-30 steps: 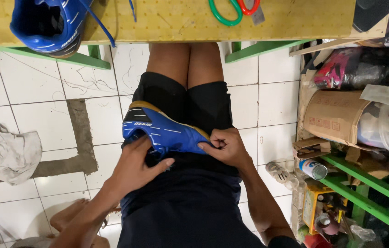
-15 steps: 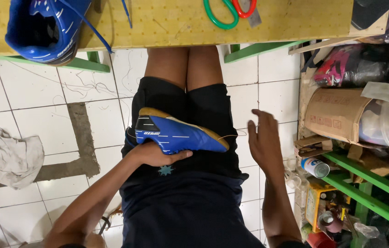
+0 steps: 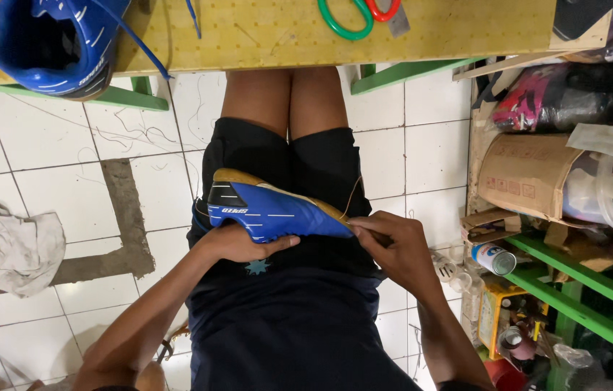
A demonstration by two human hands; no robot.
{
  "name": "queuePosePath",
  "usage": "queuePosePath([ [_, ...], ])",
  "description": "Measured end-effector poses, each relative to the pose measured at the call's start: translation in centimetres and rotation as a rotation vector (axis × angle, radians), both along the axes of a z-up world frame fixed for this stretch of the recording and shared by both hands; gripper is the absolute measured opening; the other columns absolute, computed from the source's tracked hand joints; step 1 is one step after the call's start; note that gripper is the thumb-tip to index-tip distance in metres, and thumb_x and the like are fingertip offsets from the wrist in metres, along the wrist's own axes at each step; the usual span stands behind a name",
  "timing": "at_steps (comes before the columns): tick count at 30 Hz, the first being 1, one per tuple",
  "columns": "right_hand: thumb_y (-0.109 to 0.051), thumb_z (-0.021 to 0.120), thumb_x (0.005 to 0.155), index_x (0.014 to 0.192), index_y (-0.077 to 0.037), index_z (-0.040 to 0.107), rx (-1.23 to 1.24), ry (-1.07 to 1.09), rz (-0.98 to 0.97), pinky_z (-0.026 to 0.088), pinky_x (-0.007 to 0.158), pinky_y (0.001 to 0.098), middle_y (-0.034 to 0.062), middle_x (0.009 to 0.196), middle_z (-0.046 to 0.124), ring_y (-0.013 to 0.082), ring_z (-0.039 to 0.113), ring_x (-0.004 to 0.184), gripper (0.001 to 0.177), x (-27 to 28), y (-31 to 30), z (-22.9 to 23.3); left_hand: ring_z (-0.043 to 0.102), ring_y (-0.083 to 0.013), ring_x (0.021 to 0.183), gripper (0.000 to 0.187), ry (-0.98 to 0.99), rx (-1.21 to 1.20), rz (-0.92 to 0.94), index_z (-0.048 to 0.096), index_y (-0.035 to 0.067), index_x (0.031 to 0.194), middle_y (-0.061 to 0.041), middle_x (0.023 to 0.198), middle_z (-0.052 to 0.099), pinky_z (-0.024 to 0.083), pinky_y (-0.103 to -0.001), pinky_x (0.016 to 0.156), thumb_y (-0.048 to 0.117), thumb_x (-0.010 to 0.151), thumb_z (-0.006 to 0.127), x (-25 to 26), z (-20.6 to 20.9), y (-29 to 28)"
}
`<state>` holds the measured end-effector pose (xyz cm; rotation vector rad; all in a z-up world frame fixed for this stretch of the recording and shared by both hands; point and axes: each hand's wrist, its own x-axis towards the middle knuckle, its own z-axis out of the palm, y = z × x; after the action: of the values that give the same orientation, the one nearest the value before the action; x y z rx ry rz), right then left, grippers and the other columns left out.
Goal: The person sits on the floor and sews a blue shoe using a needle and thread. They repeatedly pull the thread through the shoe's sole and upper, then use scissors to cut the thread.
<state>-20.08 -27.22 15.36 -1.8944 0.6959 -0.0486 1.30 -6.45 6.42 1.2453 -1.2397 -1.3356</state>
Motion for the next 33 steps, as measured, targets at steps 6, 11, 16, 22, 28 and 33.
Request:
queuePosePath([
  [6,-0.004,0.071,0.093,0.105,-0.009,0.085,-0.01,0.033,0.108,0.043,0.045,0.0316,0.0129,0.069,0.075,0.0148,0.057,0.046,0.019,0.8,-1.1,0.8,0.074,-0.0211,0.074,0.026,-0.041,-0.031,0.002,0.075,0.002,0.091,-0.017,0.076,0.073,0.063,-0.037,0.076,0.021,0.104,0.064,0.2,1.0,-0.4],
  [11,-0.005,0.067,0.094,0.104,-0.006,0.084,-0.02,0.169,0.216,0.045,0.047,0.0323,0.013,0.066,0.072,0.0199,0.061,0.048,0.02,2.0,-1.6,1.7,0.076,-0.0275,0.079,0.027,-0.13,-0.019,-0.059,0.076,0.002,0.096,-0.022,0.079,0.073,0.062,-0.039,0.081,0.025,0.104,0.064,0.0,0.0,-0.3],
  [16,-0.005,0.068,0.092,0.094,-0.005,0.08,-0.11,0.299,0.353,0.049,0.05,0.0346,0.012,0.064,0.067,0.024,0.063,0.051,0.012,3.8,-1.6,1.5,0.075,-0.0273,0.078,0.028,-0.073,0.019,-0.046,0.076,0.003,0.095,-0.019,0.08,0.075,0.062,-0.041,0.082,0.027,0.104,0.064,-0.2,-0.6,-0.6],
  [22,-0.015,0.068,0.087,0.078,-0.011,0.067,-0.253,0.361,0.488,0.052,0.052,0.0352,0.0052,0.058,0.06,0.0243,0.063,0.053,0.01,4.3,-0.9,-1.3,0.076,-0.0295,0.083,0.029,-0.072,-0.008,-0.022,0.076,0.002,0.096,-0.023,0.084,0.075,0.061,-0.044,0.086,0.028,0.103,0.066,-0.6,-1.9,-0.3],
  [28,-0.017,0.071,0.083,0.078,-0.01,0.056,-0.376,0.267,0.437,0.055,0.054,0.0414,0.0097,0.059,0.059,0.032,0.067,0.058,0.017,4.6,0.1,-2.1,0.076,-0.0303,0.081,0.027,-0.153,-0.046,-0.003,0.077,0.001,0.096,-0.024,0.082,0.073,0.062,-0.042,0.083,0.026,0.102,0.069,-0.1,-1.2,-0.4],
  [33,-0.011,0.067,0.09,0.079,-0.007,0.069,-0.22,0.327,0.408,0.056,0.057,0.0361,0.0122,0.06,0.065,0.0289,0.068,0.057,0.012,5.7,-1.7,2.0,0.073,-0.0442,0.108,0.055,-0.202,0.244,-0.038,0.074,0.002,0.115,-0.027,0.109,0.076,0.056,-0.057,0.096,0.053,0.098,0.064,2.4,6.3,-0.7],
])
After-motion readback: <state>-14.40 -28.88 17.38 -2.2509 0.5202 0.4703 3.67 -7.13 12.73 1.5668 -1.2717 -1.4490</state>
